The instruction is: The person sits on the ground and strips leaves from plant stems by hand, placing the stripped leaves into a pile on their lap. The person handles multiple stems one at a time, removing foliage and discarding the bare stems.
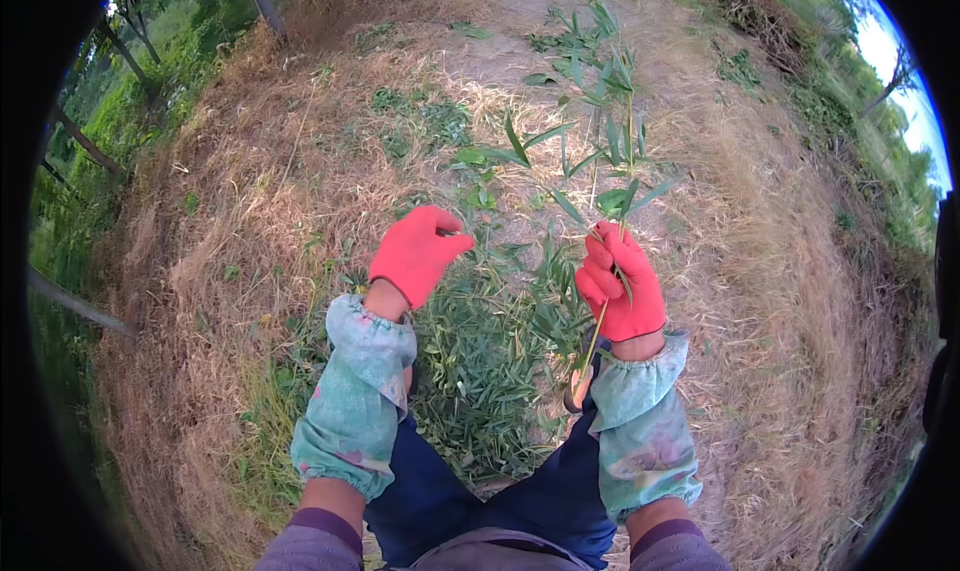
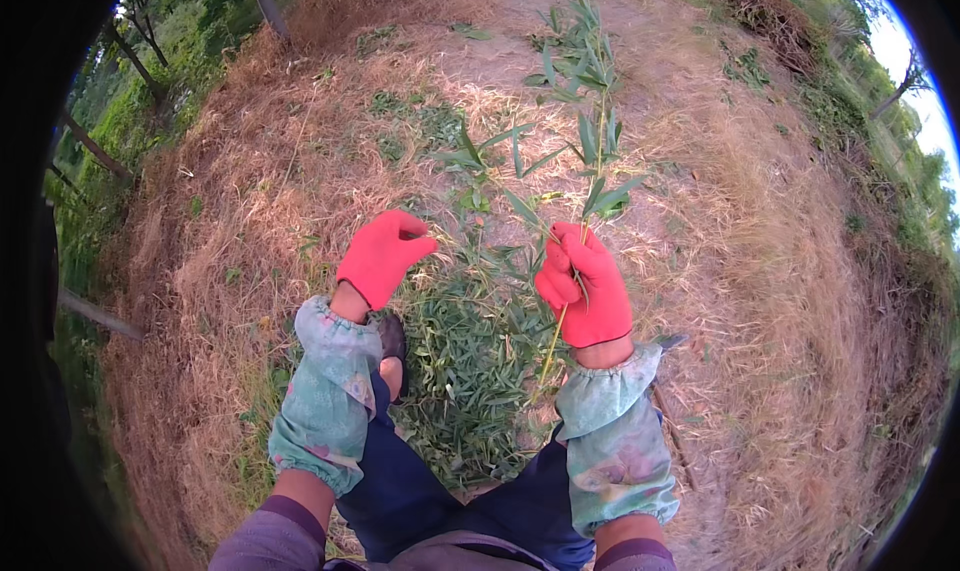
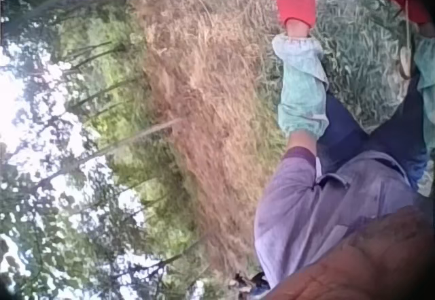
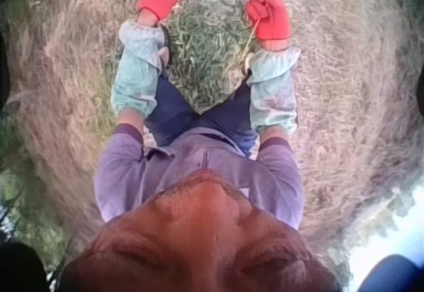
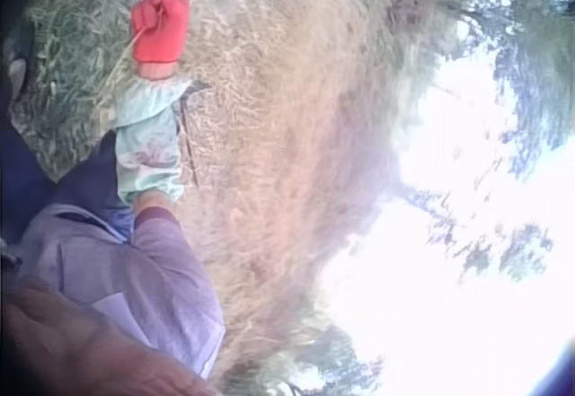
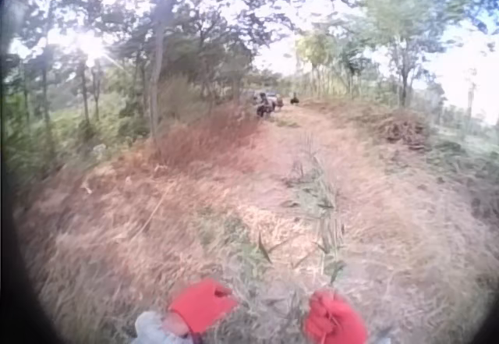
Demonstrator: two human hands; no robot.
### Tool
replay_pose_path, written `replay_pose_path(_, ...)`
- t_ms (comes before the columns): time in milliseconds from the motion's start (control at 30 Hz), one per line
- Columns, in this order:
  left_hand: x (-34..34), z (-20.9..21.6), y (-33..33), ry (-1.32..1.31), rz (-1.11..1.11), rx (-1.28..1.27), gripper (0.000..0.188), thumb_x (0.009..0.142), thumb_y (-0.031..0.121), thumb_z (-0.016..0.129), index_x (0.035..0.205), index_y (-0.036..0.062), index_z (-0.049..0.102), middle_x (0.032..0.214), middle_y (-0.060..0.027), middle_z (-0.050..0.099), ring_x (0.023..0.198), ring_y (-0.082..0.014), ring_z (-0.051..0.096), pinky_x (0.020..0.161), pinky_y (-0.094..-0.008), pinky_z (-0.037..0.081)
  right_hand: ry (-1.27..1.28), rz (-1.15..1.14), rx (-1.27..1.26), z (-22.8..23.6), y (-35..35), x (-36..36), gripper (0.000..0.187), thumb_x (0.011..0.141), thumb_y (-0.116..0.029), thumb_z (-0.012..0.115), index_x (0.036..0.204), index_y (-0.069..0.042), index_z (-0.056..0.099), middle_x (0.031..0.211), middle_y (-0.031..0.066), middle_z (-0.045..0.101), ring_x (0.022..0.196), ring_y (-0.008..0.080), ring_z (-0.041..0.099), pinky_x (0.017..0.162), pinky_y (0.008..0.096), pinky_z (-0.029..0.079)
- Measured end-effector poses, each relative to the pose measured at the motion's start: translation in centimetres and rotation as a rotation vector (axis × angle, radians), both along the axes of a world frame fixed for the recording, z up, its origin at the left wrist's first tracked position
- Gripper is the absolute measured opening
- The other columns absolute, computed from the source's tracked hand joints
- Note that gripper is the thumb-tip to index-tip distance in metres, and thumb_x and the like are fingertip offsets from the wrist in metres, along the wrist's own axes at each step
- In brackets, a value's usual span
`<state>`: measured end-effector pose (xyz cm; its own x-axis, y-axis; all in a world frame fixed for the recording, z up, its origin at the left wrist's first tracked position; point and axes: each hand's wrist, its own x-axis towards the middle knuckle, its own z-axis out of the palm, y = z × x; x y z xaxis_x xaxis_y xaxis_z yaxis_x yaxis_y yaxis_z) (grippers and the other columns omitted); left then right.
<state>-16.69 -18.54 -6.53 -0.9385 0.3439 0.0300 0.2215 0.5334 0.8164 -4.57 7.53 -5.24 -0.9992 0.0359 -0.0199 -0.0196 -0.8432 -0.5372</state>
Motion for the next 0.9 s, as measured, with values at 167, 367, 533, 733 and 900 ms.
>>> replay_pose_path(167, 2.1, -0.4, 2.5, -0.26, -0.168, 0.476, 0.03, 0.093, 0.023, 0.066, 0.113, -0.0003, 0.066, 0.101, -0.0077, 0.072, 0.095, -0.0161, 0.067, 0.084, -0.0314, 0.052, -0.004, 0.062, -0.08, -0.4, -1.7, -0.3, 0.022, 0.101, -0.016, 0.057, 0.117, -0.001, 0.056, 0.082, 0.0022, 0.051, 0.05, 0.0081, 0.035, 0.05, 0.0263, 0.031)
replay_pose_path(367, 3.5, 0.6, 4.8, -0.519, -0.258, 0.767, 0.032, 0.101, 0.026, 0.057, 0.117, -0.0013, 0.063, 0.105, -0.0092, 0.07, 0.097, -0.0188, 0.066, 0.085, -0.0339, 0.053, -0.047, 0.143, -0.103, -1.2, -3.4, -0.3, 0.023, 0.1, -0.017, 0.058, 0.117, -0.002, 0.057, 0.082, 0.0025, 0.052, 0.05, 0.0088, 0.037, 0.05, 0.0266, 0.032)
replay_pose_path(533, 3.4, -0.8, 5.0, -0.302, -0.02, 0.627, 0.028, 0.097, 0.027, 0.061, 0.1, -0.0003, 0.065, 0.084, -0.01, 0.069, 0.079, -0.0198, 0.066, 0.072, -0.0362, 0.051, -0.145, 0.186, 0.05, -1.2, -4.4, -0.9, 0.025, 0.098, -0.018, 0.061, 0.117, -0.002, 0.057, 0.081, 0.0039, 0.056, 0.051, 0.0112, 0.04, 0.049, 0.0281, 0.035)
replay_pose_path(733, 3.2, -1.4, 4.8, 0.087, 0.144, 0.257, 0.032, 0.095, 0.03, 0.064, 0.084, 0.0, 0.06, 0.069, -0.0154, 0.061, 0.064, -0.0264, 0.059, 0.062, -0.0416, 0.044, -0.314, 0.218, 0.343, -1.1, -5.6, -0.5, 0.024, 0.096, -0.024, 0.066, 0.103, -0.002, 0.06, 0.074, 0.0054, 0.057, 0.048, 0.0166, 0.048, 0.047, 0.0312, 0.038)
replay_pose_path(900, 2.1, -3.1, 5.7, -0.199, 0.251, 0.632, 0.029, 0.095, 0.028, 0.065, 0.083, 0.0022, 0.064, 0.069, -0.0064, 0.063, 0.064, -0.0171, 0.058, 0.061, -0.0335, 0.045, -0.32, 0.13, 0.384, -1.2, -7.5, -1.1, 0.019, 0.095, -0.02, 0.066, 0.096, -0.002, 0.059, 0.069, 0.005, 0.055, 0.045, 0.0154, 0.046, 0.045, 0.0304, 0.037)
